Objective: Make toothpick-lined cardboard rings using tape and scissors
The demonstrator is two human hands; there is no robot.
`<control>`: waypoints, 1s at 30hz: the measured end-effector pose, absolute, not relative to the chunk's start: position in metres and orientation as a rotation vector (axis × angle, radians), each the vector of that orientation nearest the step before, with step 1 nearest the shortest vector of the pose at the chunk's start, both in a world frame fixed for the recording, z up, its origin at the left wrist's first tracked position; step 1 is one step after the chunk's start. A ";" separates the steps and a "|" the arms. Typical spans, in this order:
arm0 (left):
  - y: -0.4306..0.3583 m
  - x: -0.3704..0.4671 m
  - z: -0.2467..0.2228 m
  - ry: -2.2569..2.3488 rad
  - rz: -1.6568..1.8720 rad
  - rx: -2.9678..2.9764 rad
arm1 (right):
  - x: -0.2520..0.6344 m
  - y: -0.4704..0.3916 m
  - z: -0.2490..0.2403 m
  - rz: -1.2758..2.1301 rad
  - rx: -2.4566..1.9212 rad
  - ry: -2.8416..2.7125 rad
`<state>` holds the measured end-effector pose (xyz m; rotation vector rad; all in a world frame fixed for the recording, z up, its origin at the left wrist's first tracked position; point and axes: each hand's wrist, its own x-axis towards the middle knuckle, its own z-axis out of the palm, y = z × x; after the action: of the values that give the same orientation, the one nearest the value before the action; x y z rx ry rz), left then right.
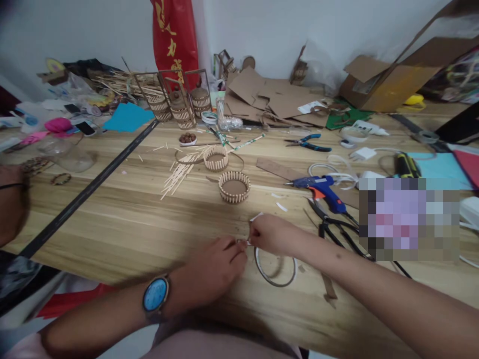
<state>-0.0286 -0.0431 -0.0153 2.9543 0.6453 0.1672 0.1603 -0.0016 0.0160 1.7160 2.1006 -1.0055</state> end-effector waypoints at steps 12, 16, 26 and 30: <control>0.001 -0.013 0.008 0.819 0.222 2.071 | 0.171 -0.023 0.034 -0.899 1.737 2.307; 0.002 -0.008 0.007 0.812 0.178 1.971 | 0.168 -0.031 0.042 -0.793 1.778 2.313; -0.004 -0.003 0.004 0.774 0.168 1.708 | 0.157 -0.043 0.053 -0.717 1.785 2.284; -0.007 -0.004 0.005 0.856 0.375 1.844 | 0.160 -0.056 0.049 -0.438 1.892 2.387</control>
<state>-0.0041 -0.0068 0.0052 1.8440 0.8560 0.3751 0.1601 -0.0557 0.0488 1.8918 2.3871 -0.4384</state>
